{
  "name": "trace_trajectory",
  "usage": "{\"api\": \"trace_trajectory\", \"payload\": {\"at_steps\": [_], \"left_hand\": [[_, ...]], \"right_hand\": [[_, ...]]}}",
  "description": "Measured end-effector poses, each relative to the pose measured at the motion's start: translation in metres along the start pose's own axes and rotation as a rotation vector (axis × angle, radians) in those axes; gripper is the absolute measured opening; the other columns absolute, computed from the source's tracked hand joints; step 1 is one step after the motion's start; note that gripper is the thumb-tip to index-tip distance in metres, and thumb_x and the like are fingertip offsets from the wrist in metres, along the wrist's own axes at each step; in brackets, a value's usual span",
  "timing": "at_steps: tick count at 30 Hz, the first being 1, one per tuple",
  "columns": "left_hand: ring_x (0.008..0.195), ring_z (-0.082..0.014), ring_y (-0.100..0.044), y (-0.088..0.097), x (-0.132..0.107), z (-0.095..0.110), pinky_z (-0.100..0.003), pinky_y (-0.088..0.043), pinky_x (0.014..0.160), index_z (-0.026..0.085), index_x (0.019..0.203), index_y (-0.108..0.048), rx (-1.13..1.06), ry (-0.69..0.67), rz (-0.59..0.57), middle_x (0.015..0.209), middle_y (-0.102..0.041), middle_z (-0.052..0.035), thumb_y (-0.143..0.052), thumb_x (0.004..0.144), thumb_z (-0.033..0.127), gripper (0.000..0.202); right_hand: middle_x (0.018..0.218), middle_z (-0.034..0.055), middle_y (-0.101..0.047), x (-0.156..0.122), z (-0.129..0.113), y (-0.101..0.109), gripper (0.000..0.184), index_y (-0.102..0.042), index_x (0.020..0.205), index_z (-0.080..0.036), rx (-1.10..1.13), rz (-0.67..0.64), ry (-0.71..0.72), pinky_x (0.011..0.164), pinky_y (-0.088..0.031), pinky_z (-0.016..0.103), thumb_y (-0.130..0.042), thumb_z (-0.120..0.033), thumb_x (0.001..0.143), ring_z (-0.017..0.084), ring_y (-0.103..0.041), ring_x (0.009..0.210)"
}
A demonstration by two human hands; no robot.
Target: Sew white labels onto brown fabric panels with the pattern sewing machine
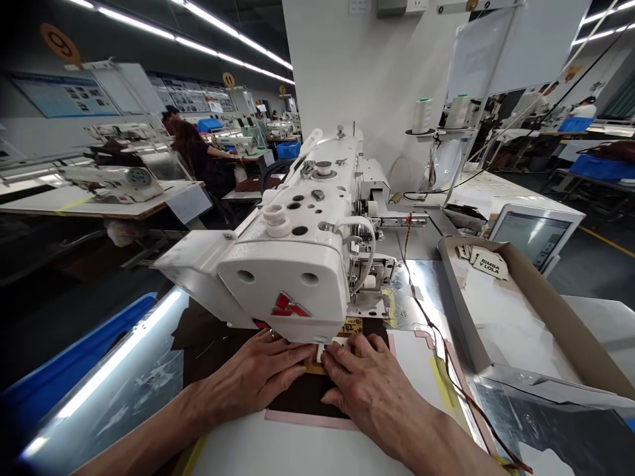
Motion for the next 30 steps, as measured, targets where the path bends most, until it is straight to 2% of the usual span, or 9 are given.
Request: {"api": "trace_trajectory", "payload": {"at_steps": [2, 8, 12, 18, 21, 25, 30], "left_hand": [[0.11, -0.0197, -0.072, 0.001, 0.0, 0.002, -0.035, -0.049, 0.101, 0.023, 0.142, -0.06, -0.002, 0.001, 0.002, 0.131, -0.073, -0.0031, -0.049, 0.111, 0.022, 0.033], [0.125, -0.0259, -0.065, -0.006, 0.003, 0.013, -0.043, -0.046, 0.109, 0.025, 0.133, -0.067, 0.054, -0.034, -0.032, 0.138, -0.069, -0.0037, -0.056, 0.109, 0.029, 0.027], [0.123, -0.0241, -0.066, -0.009, 0.004, 0.013, -0.042, -0.045, 0.109, 0.026, 0.129, -0.068, 0.079, -0.011, -0.038, 0.136, -0.07, -0.0017, -0.057, 0.109, 0.027, 0.023], [0.125, -0.0264, -0.064, -0.003, -0.002, 0.013, -0.045, -0.044, 0.112, 0.024, 0.136, -0.065, 0.066, -0.016, 0.016, 0.137, -0.069, -0.0032, -0.056, 0.109, 0.029, 0.028], [0.123, -0.0273, -0.065, 0.0, -0.005, 0.005, -0.045, -0.046, 0.108, 0.024, 0.141, -0.061, 0.047, 0.037, 0.025, 0.134, -0.071, -0.0041, -0.053, 0.109, 0.025, 0.033], [0.116, -0.0272, -0.068, -0.001, -0.009, -0.011, -0.043, -0.052, 0.097, 0.024, 0.137, -0.063, 0.035, 0.137, 0.004, 0.127, -0.072, -0.0058, -0.05, 0.109, 0.023, 0.031], [0.115, -0.0279, -0.068, -0.002, -0.01, -0.013, -0.044, -0.051, 0.098, 0.023, 0.132, -0.065, 0.049, 0.149, -0.014, 0.124, -0.072, -0.006, -0.053, 0.108, 0.024, 0.026]], "right_hand": [[0.13, 0.0037, -0.072, 0.0, 0.0, -0.002, 0.043, -0.066, 0.134, -0.021, 0.011, -0.01, -0.011, 0.088, -0.045, 0.047, -0.075, -0.042, 0.098, 0.03, -0.058, 0.108], [0.128, 0.0026, -0.072, 0.001, 0.001, -0.002, 0.042, -0.067, 0.13, -0.021, 0.031, -0.021, -0.026, 0.089, -0.046, 0.048, -0.08, -0.038, 0.094, 0.031, -0.058, 0.107], [0.128, 0.0021, -0.072, 0.002, 0.004, -0.003, 0.044, -0.066, 0.133, -0.022, 0.067, -0.062, -0.02, 0.091, -0.047, 0.048, -0.08, -0.036, 0.094, 0.03, -0.059, 0.107], [0.13, 0.0035, -0.071, 0.003, 0.006, -0.005, 0.048, -0.063, 0.139, -0.023, 0.076, -0.112, -0.021, 0.095, -0.049, 0.051, -0.077, -0.039, 0.096, 0.032, -0.058, 0.111], [0.131, 0.0047, -0.071, 0.001, 0.005, -0.006, 0.049, -0.062, 0.14, -0.022, 0.064, -0.091, -0.015, 0.094, -0.051, 0.051, -0.076, -0.042, 0.097, 0.032, -0.059, 0.11], [0.13, 0.0043, -0.071, -0.003, 0.007, -0.002, 0.046, -0.062, 0.14, -0.023, 0.06, -0.04, -0.006, 0.094, -0.053, 0.052, -0.072, -0.041, 0.099, 0.032, -0.06, 0.111], [0.131, 0.0062, -0.071, -0.01, 0.018, 0.012, 0.032, -0.066, 0.134, -0.019, 0.098, 0.085, -0.007, 0.095, -0.056, 0.046, -0.062, -0.035, 0.106, 0.03, -0.061, 0.112]]}}
Point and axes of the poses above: each hand's wrist, its own x-axis towards the middle knuckle, its own y-axis out of the back of the hand, z = x × y, the point moved 8 cm from there along x, towards the middle knuckle
